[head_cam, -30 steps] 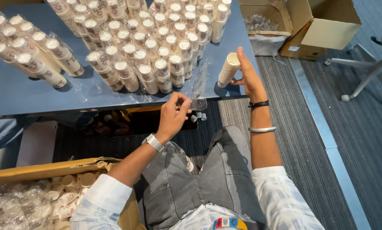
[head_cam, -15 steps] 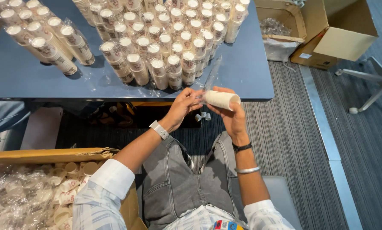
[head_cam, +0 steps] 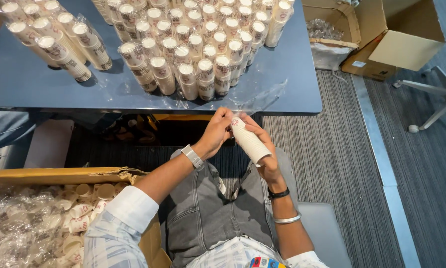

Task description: Sorting and inspecting paper cups from a cardboard box and stacking them on a table.

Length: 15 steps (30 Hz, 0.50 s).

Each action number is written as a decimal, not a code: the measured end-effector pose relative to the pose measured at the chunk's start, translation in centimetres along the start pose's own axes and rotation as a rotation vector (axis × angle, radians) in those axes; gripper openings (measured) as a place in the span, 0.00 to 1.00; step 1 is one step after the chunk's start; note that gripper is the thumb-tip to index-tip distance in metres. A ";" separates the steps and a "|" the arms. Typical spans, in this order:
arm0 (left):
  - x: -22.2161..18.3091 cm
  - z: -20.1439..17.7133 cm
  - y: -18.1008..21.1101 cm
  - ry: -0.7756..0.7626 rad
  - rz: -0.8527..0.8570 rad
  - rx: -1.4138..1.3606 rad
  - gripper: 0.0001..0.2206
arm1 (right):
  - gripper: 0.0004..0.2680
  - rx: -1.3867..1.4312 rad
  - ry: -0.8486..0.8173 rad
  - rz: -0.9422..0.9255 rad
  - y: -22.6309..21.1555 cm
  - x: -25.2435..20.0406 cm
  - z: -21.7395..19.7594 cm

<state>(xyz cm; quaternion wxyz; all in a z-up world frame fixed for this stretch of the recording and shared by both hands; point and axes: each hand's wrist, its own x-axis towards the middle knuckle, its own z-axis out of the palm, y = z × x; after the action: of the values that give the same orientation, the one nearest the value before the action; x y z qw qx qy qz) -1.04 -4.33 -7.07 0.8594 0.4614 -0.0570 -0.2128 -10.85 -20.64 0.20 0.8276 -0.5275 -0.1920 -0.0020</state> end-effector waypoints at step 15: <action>-2.1 4.0 7.5 0.097 0.476 0.085 0.05 | 0.31 0.802 0.334 -0.048 2.3 -4.4 -5.9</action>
<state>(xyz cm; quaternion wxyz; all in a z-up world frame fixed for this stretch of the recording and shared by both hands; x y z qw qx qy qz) -1.80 -2.88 1.55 0.8669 0.4804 -0.1318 0.0209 -12.57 -25.67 -5.43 0.9865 -0.1519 -0.0532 -0.0317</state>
